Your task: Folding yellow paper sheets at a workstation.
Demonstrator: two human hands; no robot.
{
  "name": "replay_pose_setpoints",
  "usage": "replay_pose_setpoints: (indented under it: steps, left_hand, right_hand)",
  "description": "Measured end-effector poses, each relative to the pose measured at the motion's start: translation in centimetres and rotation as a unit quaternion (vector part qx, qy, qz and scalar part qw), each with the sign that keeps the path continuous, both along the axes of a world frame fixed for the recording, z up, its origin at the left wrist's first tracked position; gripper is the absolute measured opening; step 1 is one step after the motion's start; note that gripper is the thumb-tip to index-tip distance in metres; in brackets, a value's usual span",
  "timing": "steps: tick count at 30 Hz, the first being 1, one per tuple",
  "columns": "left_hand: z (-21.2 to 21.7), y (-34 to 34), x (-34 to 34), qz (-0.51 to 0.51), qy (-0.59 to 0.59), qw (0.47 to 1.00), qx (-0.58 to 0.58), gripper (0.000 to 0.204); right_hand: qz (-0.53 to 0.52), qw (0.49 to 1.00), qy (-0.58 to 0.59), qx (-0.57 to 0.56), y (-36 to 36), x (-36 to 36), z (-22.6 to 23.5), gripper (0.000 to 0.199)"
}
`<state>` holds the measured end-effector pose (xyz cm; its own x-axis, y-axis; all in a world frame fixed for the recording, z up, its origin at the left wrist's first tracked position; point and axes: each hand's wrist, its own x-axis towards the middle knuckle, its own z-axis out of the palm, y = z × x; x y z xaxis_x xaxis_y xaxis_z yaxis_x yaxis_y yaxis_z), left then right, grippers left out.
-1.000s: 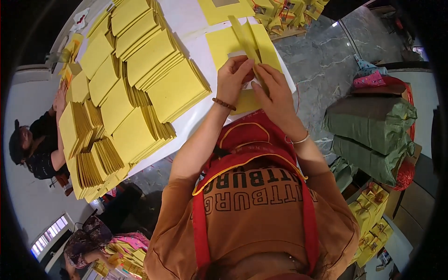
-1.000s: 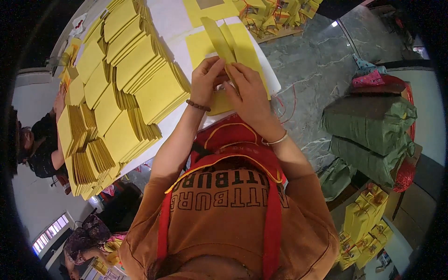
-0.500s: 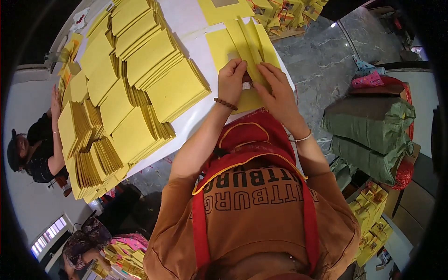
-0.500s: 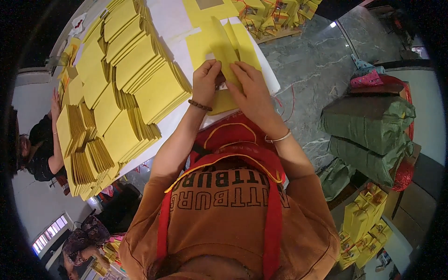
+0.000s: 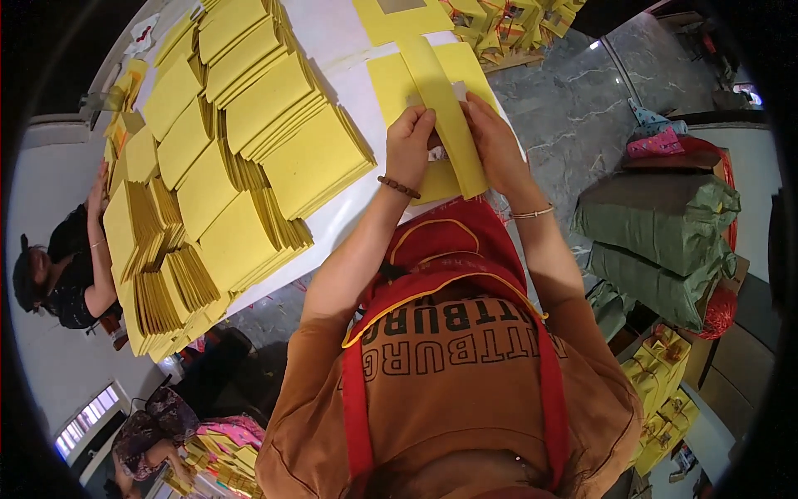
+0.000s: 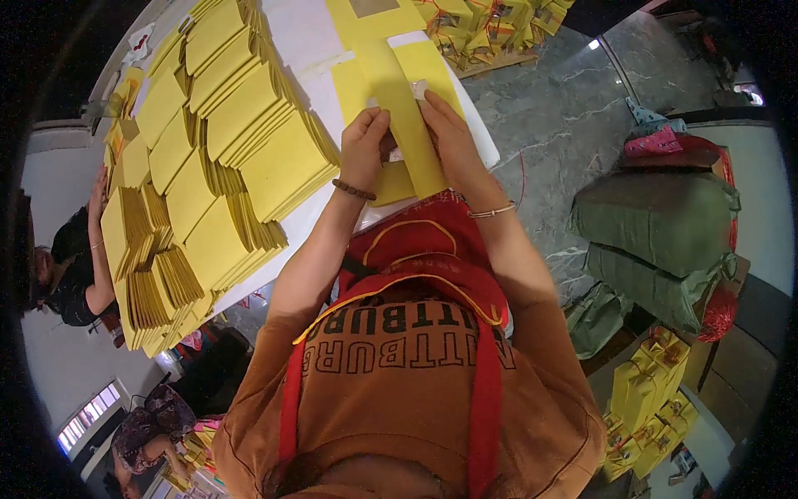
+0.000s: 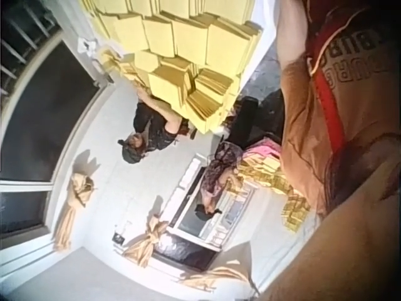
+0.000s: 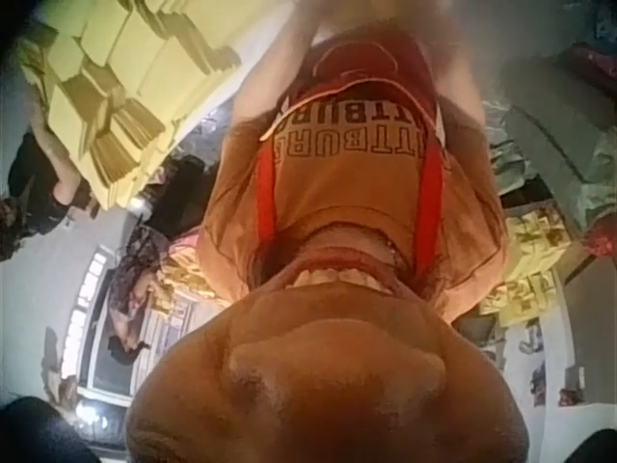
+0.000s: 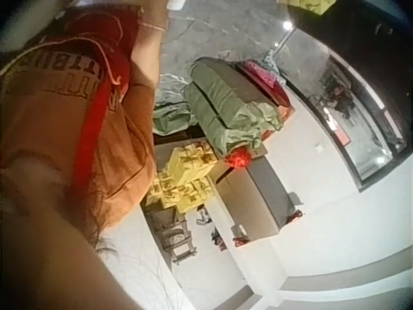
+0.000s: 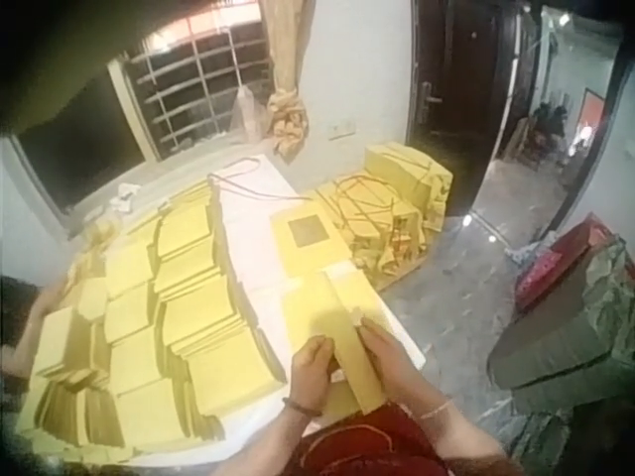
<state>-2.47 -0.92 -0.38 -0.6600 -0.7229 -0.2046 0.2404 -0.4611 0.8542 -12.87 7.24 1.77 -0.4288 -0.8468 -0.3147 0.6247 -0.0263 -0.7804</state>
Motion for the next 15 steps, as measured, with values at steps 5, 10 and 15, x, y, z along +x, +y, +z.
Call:
replay_pose_setpoints:
  steps: [5, 10, 15]
  left_hand:
    - [0.6, -0.1, 0.0, 0.005, 0.009, 1.0, 0.02, 0.021]
    - [1.0, 0.0, -0.1, 0.008, 0.021, 1.0, 0.017, 0.024]
    - [1.5, -0.3, 0.2, -0.039, 0.064, 0.996, 0.037, 0.027]
  right_hand:
    - [0.016, 0.985, 0.17, 0.03, 0.1, 1.8, 1.1, 0.055]
    - [0.066, 0.923, 0.375, 0.049, 0.2, 1.7, 0.7, 0.078]
    - [0.112, 0.936, 0.332, 0.0, 0.6, 1.9, 1.1, 0.086]
